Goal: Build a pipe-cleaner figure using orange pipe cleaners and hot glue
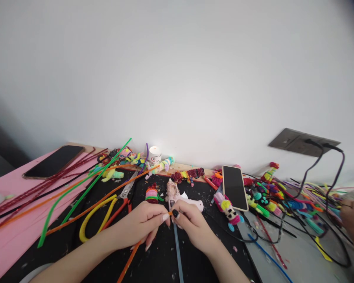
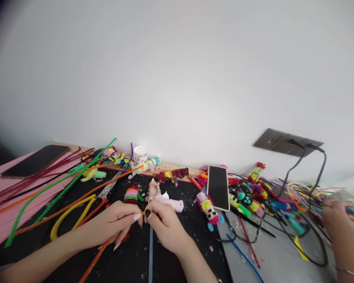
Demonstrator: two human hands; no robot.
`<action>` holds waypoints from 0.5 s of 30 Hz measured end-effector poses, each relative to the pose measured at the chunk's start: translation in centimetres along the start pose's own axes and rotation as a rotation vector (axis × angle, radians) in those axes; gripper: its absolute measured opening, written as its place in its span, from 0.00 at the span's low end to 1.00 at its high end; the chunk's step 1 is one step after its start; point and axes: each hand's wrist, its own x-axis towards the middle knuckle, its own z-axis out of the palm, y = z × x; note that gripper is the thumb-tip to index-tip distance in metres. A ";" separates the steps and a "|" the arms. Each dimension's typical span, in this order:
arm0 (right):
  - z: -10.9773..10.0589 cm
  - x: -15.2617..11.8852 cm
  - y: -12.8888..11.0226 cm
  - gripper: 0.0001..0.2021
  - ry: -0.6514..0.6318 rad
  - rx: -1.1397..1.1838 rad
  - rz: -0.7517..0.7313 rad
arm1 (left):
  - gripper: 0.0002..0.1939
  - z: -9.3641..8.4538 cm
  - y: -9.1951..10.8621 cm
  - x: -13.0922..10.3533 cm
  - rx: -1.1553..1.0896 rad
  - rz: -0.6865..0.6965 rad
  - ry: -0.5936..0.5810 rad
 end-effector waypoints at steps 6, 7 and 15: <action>0.0 0.0 0.0 0.13 -0.004 -0.025 0.017 | 0.17 0.0 0.3 0.0 0.017 0.008 -0.001; 0.0 0.0 0.0 0.13 -0.005 -0.026 0.016 | 0.17 0.0 0.4 0.0 0.023 0.006 0.002; 0.0 -0.2 0.2 0.14 -0.003 -0.026 -0.020 | 0.17 0.0 0.6 -0.1 0.033 0.019 0.018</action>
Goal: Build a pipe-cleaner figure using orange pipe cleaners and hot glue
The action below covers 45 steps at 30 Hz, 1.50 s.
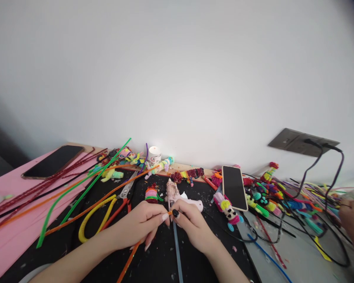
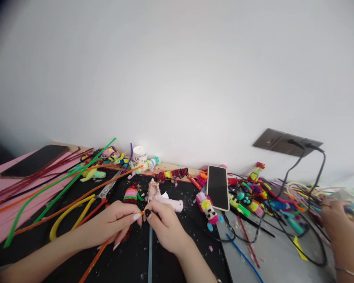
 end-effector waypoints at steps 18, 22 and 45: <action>-0.1 0.1 0.0 0.10 0.046 -0.067 0.008 | 0.17 0.0 0.0 0.1 0.050 -0.029 -0.001; -0.2 0.0 0.2 0.12 0.051 -0.056 -0.002 | 0.17 0.0 -0.3 0.1 0.012 -0.019 -0.001; -0.8 0.3 2.8 0.24 0.299 -0.834 0.199 | 0.16 -0.8 -0.1 0.6 0.223 0.022 0.501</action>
